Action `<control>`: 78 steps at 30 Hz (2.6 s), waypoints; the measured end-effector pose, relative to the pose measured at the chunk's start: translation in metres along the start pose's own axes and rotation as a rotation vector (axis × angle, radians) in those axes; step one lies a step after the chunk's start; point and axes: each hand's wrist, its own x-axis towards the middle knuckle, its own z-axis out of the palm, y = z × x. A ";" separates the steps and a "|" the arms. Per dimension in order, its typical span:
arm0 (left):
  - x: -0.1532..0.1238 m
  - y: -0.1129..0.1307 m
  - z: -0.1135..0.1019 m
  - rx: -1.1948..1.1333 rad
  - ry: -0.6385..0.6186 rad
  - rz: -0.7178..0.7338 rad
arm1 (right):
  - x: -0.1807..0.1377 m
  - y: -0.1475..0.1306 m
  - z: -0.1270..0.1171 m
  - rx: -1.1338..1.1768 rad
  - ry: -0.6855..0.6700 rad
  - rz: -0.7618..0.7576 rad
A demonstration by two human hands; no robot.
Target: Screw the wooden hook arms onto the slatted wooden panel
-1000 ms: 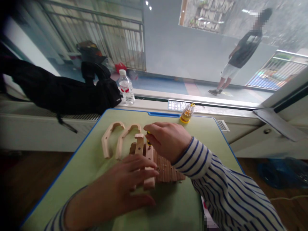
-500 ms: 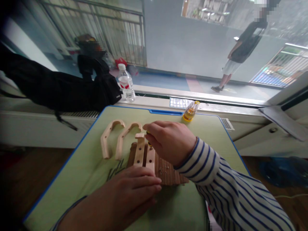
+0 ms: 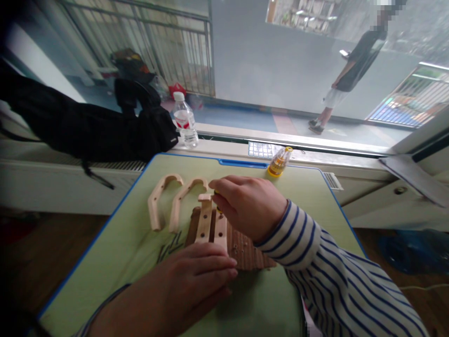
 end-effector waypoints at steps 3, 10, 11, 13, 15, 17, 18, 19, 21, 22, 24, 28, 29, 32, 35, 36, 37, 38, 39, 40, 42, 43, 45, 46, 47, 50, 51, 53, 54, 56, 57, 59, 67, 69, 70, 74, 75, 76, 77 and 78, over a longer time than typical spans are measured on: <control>0.001 0.000 0.000 -0.004 0.008 0.004 | 0.000 0.000 0.000 0.003 -0.004 -0.005; 0.001 0.000 -0.001 0.005 0.039 0.020 | -0.001 0.000 0.000 0.005 -0.003 -0.004; 0.001 0.000 -0.001 0.004 0.043 0.016 | -0.001 0.000 0.000 0.007 -0.005 -0.004; 0.000 0.001 -0.001 -0.002 0.048 0.005 | -0.001 0.000 -0.001 0.010 -0.008 -0.001; -0.002 0.001 -0.003 -0.025 0.062 0.006 | -0.001 0.000 -0.001 0.010 -0.010 0.005; -0.004 -0.001 -0.006 -0.063 0.101 0.005 | 0.000 0.000 -0.001 0.010 -0.013 0.008; -0.006 -0.003 -0.008 -0.082 0.134 -0.007 | 0.000 0.001 -0.001 0.012 -0.014 0.009; -0.006 -0.006 -0.010 -0.094 0.177 -0.036 | 0.000 0.001 -0.001 0.015 -0.017 0.009; -0.007 -0.014 -0.017 -0.077 0.297 -0.148 | 0.000 0.002 -0.001 0.023 -0.026 0.007; -0.006 -0.019 -0.020 -0.052 0.366 -0.202 | 0.000 0.003 0.000 0.026 -0.032 0.004; -0.001 -0.027 -0.027 -0.012 0.457 -0.323 | -0.001 0.003 0.000 0.025 -0.037 -0.005; 0.013 -0.033 -0.040 0.012 0.383 -0.441 | -0.003 0.003 -0.001 0.025 -0.023 0.019; 0.017 -0.033 -0.043 0.031 0.365 -0.455 | -0.004 0.002 -0.001 0.032 -0.018 0.037; 0.025 -0.034 -0.047 0.075 0.304 -0.456 | -0.006 0.002 -0.002 0.045 -0.007 0.070; 0.033 -0.038 -0.048 0.041 0.242 -0.427 | -0.006 0.003 -0.005 0.039 -0.012 0.053; 0.035 -0.040 -0.047 0.023 0.225 -0.422 | -0.006 0.003 -0.006 0.041 -0.016 0.048; 0.038 -0.042 -0.046 0.013 0.214 -0.419 | -0.006 0.003 -0.006 0.044 -0.020 0.045; 0.040 -0.044 -0.045 0.014 0.206 -0.415 | -0.006 0.003 -0.007 0.050 -0.024 0.042; 0.043 -0.046 -0.044 0.025 0.207 -0.408 | -0.005 0.004 -0.007 0.055 -0.027 0.039; 0.044 -0.047 -0.043 0.037 0.212 -0.399 | -0.006 0.004 -0.007 0.060 -0.028 0.034; 0.046 -0.049 -0.042 0.047 0.227 -0.376 | -0.006 0.005 -0.006 0.069 -0.028 0.021; 0.046 -0.050 -0.042 0.043 0.233 -0.367 | -0.006 0.005 -0.006 0.070 -0.025 0.017; 0.046 -0.051 -0.042 0.030 0.230 -0.347 | -0.007 0.005 -0.005 0.070 -0.019 0.018; 0.045 -0.051 -0.043 0.028 0.226 -0.340 | -0.008 0.004 -0.005 0.070 -0.019 0.021; 0.044 -0.052 -0.043 0.028 0.221 -0.335 | -0.008 0.003 -0.005 0.070 -0.021 0.025; 0.043 -0.054 -0.045 0.022 0.200 -0.330 | -0.009 0.000 -0.006 0.072 -0.028 0.032; 0.043 -0.054 -0.045 0.016 0.196 -0.333 | -0.009 -0.001 -0.006 0.075 -0.029 0.035; 0.043 -0.054 -0.045 0.003 0.191 -0.344 | -0.010 -0.003 -0.007 0.084 -0.024 0.041; 0.043 -0.054 -0.045 0.002 0.192 -0.353 | -0.010 -0.003 -0.007 0.089 -0.021 0.041; 0.043 -0.054 -0.046 0.006 0.192 -0.370 | -0.011 -0.003 -0.007 0.097 -0.015 0.036; 0.043 -0.053 -0.046 0.007 0.191 -0.375 | -0.011 -0.003 -0.006 0.099 -0.013 0.033; 0.043 -0.052 -0.046 -0.002 0.187 -0.375 | -0.011 -0.002 -0.006 0.096 -0.009 0.026; 0.042 -0.055 -0.048 -0.087 0.159 -0.348 | -0.010 0.001 -0.003 0.037 0.011 0.026; 0.042 -0.056 -0.048 -0.089 0.155 -0.352 | -0.010 0.001 -0.001 0.012 0.027 0.030; 0.042 -0.056 -0.049 -0.090 0.153 -0.354 | -0.009 0.001 -0.001 0.000 0.035 0.032; 0.042 -0.056 -0.050 -0.115 0.143 -0.347 | -0.009 0.000 0.002 -0.059 0.064 0.034; 0.041 -0.057 -0.050 -0.123 0.142 -0.345 | -0.009 -0.001 0.003 -0.076 0.073 0.036; 0.041 -0.057 -0.051 -0.130 0.142 -0.342 | -0.009 -0.001 0.004 -0.094 0.080 0.037; 0.041 -0.057 -0.051 -0.137 0.142 -0.339 | -0.009 -0.002 0.004 -0.112 0.086 0.039; 0.040 -0.057 -0.052 -0.141 0.141 -0.334 | -0.008 -0.003 0.004 -0.125 0.087 0.039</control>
